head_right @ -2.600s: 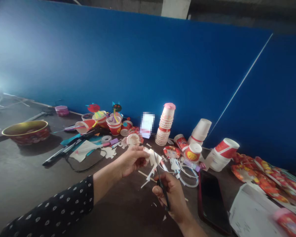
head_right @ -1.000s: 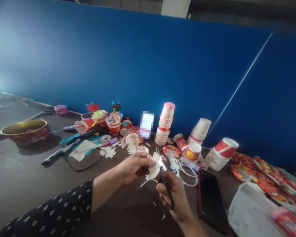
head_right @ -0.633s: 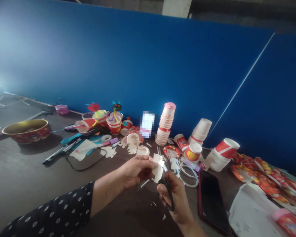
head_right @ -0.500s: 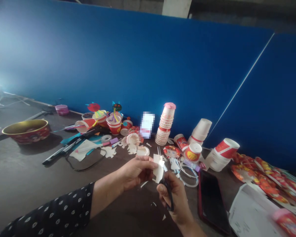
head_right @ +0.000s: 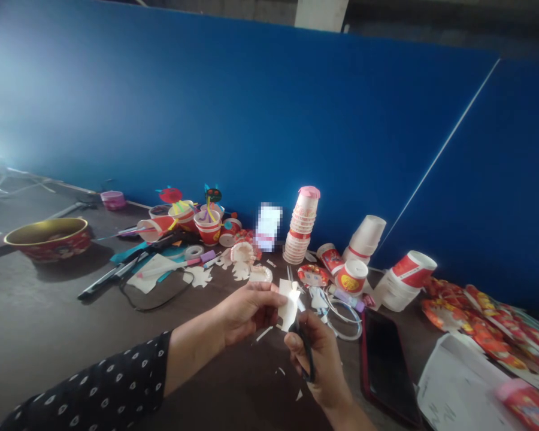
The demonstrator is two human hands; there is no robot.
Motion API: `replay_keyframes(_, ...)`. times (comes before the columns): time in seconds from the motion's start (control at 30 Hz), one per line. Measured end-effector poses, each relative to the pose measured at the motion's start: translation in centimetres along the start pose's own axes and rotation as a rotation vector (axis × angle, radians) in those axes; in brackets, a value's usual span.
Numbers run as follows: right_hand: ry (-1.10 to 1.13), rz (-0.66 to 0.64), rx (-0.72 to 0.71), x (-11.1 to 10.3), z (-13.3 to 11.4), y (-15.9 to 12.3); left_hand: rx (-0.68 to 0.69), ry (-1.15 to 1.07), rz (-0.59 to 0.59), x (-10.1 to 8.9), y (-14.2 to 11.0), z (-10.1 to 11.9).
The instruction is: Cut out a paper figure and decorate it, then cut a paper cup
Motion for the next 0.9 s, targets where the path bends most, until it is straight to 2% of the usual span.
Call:
replay_keyframes(0.63, -0.047, 0.007, 0.074, 0.3, -1.1, -0.1, 0.022, 0.019, -0.003, -0.2, 0.3, 0.7)
replay_keyframes(0.9, -0.078, -0.006, 0.073, 0.0, -0.7, 0.2, 0.054, 0.048, 0.045, -0.3, 0.5, 1.3)
Point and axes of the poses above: each hand's wrist, its own y-axis towards the middle knuckle, its own x-axis out of the palm, z = x × y, the point moved 1 cm from there along y, towards the middle knuckle, and after that the axes turned 12 degrees about -y, right-handed, at the moved point
